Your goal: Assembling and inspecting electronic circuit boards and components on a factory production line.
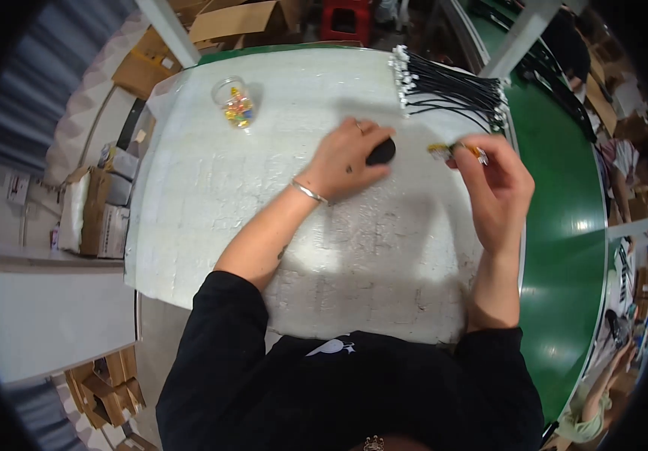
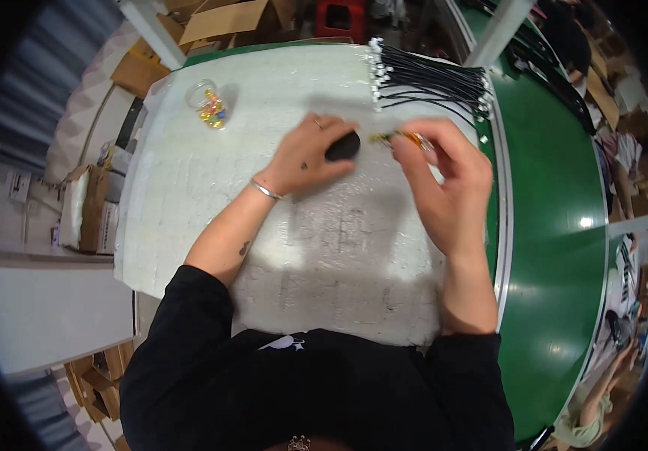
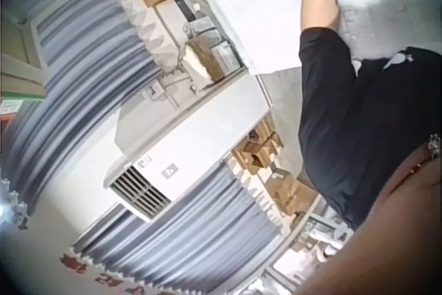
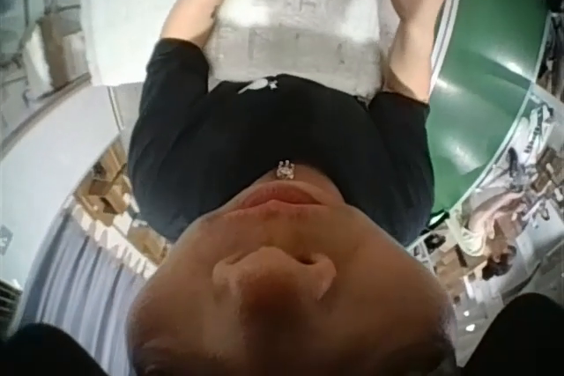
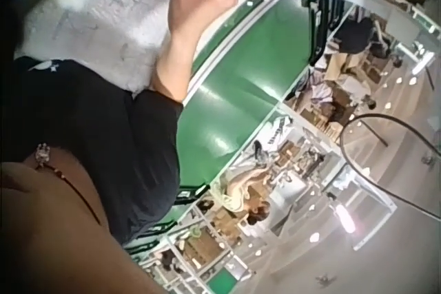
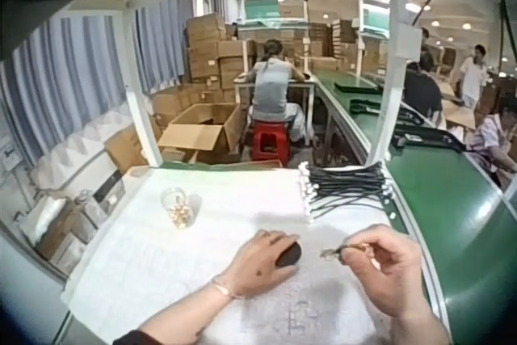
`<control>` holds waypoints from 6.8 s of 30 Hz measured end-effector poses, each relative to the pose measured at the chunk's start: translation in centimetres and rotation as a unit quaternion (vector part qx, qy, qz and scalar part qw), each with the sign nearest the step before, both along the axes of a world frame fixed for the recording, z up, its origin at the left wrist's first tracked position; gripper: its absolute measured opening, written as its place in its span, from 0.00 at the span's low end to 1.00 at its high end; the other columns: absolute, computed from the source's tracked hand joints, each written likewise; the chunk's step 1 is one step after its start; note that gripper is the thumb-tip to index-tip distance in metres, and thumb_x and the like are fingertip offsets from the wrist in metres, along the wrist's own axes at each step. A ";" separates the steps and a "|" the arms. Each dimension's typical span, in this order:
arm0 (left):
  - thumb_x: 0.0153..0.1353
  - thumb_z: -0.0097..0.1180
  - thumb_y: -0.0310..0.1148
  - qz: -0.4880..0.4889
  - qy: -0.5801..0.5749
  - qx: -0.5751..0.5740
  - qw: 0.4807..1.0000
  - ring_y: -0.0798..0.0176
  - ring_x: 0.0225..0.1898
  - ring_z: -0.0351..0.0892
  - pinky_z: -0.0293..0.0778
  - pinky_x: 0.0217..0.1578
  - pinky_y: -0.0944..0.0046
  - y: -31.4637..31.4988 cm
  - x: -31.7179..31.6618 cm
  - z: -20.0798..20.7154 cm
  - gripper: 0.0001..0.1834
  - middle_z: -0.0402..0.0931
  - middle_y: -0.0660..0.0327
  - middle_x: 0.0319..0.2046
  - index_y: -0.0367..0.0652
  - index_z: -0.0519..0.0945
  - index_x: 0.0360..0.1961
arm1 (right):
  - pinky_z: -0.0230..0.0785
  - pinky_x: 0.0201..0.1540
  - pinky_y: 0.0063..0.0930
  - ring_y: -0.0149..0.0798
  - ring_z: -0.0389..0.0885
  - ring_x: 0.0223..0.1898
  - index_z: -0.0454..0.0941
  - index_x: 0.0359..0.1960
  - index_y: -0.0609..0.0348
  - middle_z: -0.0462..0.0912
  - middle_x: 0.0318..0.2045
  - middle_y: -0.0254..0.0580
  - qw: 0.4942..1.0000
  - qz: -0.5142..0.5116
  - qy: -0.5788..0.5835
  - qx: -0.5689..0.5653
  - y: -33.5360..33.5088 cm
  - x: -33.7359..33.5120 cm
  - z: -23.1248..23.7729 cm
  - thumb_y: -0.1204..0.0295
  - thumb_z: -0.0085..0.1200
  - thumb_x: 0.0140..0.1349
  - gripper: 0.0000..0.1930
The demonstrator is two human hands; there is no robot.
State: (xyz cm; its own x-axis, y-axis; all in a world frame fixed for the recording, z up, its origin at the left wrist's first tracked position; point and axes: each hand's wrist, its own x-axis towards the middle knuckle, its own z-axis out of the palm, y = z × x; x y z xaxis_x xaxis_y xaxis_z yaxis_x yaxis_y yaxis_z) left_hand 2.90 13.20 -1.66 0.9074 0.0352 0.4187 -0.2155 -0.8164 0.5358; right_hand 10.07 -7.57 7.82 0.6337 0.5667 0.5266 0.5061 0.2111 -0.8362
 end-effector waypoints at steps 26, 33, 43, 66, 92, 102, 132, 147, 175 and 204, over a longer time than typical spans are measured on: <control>0.59 0.46 0.68 0.311 0.134 0.251 0.907 0.44 0.62 0.64 0.66 0.57 0.50 25.0 -2.0 1.7 0.40 0.65 0.47 0.62 0.57 0.66 0.66 | 0.73 0.45 0.39 0.53 0.80 0.42 0.79 0.41 0.59 0.82 0.37 0.53 0.681 -0.319 0.313 -0.581 -38.0 -18.4 -39.0 0.69 0.55 0.56 0.12; 0.64 0.43 0.62 0.224 0.135 0.227 0.938 0.44 0.61 0.66 0.62 0.59 0.54 24.9 -2.0 1.9 0.34 0.66 0.49 0.62 0.56 0.65 0.66 | 0.73 0.47 0.37 0.51 0.81 0.44 0.78 0.46 0.57 0.82 0.40 0.51 0.676 -0.453 0.288 -0.506 -38.1 -22.0 -42.5 0.67 0.57 0.55 0.17; 0.67 0.49 0.41 0.269 0.008 0.187 0.945 0.41 0.43 0.76 0.70 0.47 0.50 21.5 -3.5 1.8 0.22 0.77 0.40 0.42 0.39 0.74 0.56 | 0.73 0.41 0.49 0.57 0.80 0.40 0.78 0.42 0.58 0.81 0.33 0.57 0.745 -0.080 0.168 -0.641 -28.4 -17.1 -19.7 0.73 0.46 0.58 0.12; 0.56 0.58 0.45 0.396 -0.055 0.239 0.885 0.42 0.43 0.79 0.77 0.40 0.49 16.5 -4.5 1.6 0.23 0.74 0.45 0.50 0.55 0.76 0.54 | 0.74 0.46 0.40 0.53 0.81 0.41 0.78 0.45 0.67 0.82 0.41 0.52 0.856 0.270 -0.074 -0.436 -13.4 -6.5 -0.3 0.71 0.55 0.59 0.15; 0.51 0.47 0.26 0.306 0.104 0.238 0.916 0.47 0.32 0.68 0.65 0.34 0.52 18.7 -1.7 4.2 0.04 0.68 0.53 0.28 0.37 0.68 0.27 | 0.72 0.50 0.42 0.54 0.75 0.51 0.70 0.49 0.67 0.76 0.50 0.57 0.663 -0.521 -0.210 -0.495 -3.9 46.9 -11.1 0.70 0.53 0.57 0.19; 0.55 0.51 0.25 0.316 0.129 0.144 0.929 0.49 0.31 0.69 0.66 0.34 0.55 19.3 -3.6 3.1 0.06 0.67 0.52 0.29 0.35 0.68 0.31 | 0.77 0.40 0.38 0.44 0.85 0.39 0.83 0.38 0.50 0.86 0.34 0.43 0.569 -0.397 -0.258 -0.672 -15.9 35.0 -3.5 0.66 0.57 0.51 0.12; 0.53 0.57 0.34 0.353 0.186 0.072 0.914 0.49 0.36 0.78 0.72 0.38 0.55 28.1 -14.9 3.7 0.13 0.77 0.50 0.32 0.42 0.77 0.39 | 0.67 0.60 0.38 0.39 0.77 0.50 0.80 0.34 0.60 0.80 0.48 0.41 0.721 0.092 -0.557 -0.401 -17.2 4.7 -3.5 0.75 0.54 0.50 0.09; 0.56 0.64 0.43 0.223 0.082 0.173 0.956 0.46 0.63 0.64 0.61 0.61 0.53 11.2 -13.8 9.3 0.33 0.68 0.48 0.59 0.40 0.69 0.60 | 0.73 0.47 0.39 0.48 0.79 0.45 0.84 0.36 0.55 0.82 0.40 0.42 0.836 0.015 -0.436 -0.333 7.0 15.4 -7.2 0.74 0.53 0.57 0.08; 0.47 0.63 0.24 -0.094 0.278 -0.037 0.955 0.54 0.30 0.73 0.73 0.31 0.59 -4.4 -17.8 6.5 0.12 0.75 0.59 0.27 0.42 0.82 0.36 | 0.65 0.34 0.17 0.24 0.71 0.31 0.73 0.40 0.57 0.75 0.30 0.31 0.978 0.141 0.047 -0.144 4.3 22.5 4.4 0.68 0.50 0.69 0.06; 0.68 0.50 0.37 -0.136 0.387 -0.347 0.843 0.77 0.28 0.73 0.71 0.29 0.75 -8.4 -4.1 3.7 0.12 0.78 0.67 0.29 0.39 0.79 0.38 | 0.60 0.25 0.23 0.27 0.65 0.20 0.75 0.30 0.65 0.71 0.16 0.34 0.888 0.230 0.034 -0.396 -6.9 0.7 -4.0 0.70 0.48 0.69 0.12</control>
